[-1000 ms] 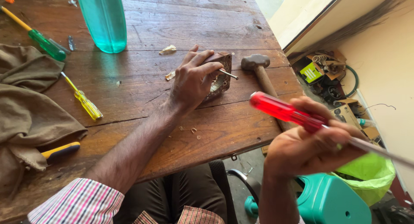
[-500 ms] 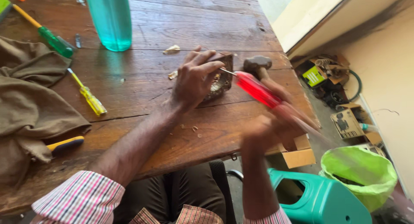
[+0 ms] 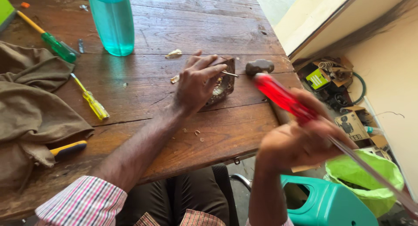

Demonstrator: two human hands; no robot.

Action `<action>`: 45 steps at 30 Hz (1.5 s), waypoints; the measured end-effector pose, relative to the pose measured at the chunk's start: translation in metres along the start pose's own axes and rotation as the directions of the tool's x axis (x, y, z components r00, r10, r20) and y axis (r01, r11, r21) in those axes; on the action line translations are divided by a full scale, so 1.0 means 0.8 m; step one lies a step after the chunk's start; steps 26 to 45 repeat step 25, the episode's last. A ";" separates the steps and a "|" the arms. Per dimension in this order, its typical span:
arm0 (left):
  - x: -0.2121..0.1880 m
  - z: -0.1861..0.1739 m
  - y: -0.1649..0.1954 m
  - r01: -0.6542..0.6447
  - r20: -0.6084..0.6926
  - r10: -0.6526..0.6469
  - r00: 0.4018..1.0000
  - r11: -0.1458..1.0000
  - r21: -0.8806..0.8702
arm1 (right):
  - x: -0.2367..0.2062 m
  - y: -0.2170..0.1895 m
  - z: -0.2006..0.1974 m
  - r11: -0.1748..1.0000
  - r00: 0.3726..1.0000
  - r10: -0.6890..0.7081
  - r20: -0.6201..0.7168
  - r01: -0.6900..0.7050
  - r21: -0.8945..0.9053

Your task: The person disassembles an electric motor stator on a wooden workbench. They use a red-handled screwdriver and a small punch to pry at the copper windings, tap components with a mallet, pull wire coils out by hand, and rotate the stator housing to work around its sides.

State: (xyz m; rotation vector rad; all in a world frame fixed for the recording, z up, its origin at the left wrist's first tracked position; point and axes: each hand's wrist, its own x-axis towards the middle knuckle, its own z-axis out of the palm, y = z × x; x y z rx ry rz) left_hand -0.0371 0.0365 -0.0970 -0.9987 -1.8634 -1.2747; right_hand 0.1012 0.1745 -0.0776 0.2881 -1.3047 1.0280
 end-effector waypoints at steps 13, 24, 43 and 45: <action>-0.008 -0.001 0.005 -0.021 0.024 0.020 1.000 1.000 0.011 | -0.011 0.007 0.021 0.988 0.973 0.155 0.169 -0.155 -0.014; -0.009 0.002 0.002 0.030 0.038 -0.029 0.999 0.999 -0.012 | 0.002 -0.001 0.015 0.994 0.991 0.026 -0.131 -0.012 0.108; -0.008 0.003 0.002 0.038 0.048 -0.038 0.998 0.999 0.000 | 0.121 0.036 -0.005 0.994 0.991 0.027 -0.131 -0.013 0.104; -0.008 0.003 0.002 0.038 0.048 -0.038 0.998 0.999 0.000 | 0.121 0.036 -0.005 0.994 0.991 0.027 -0.131 -0.013 0.104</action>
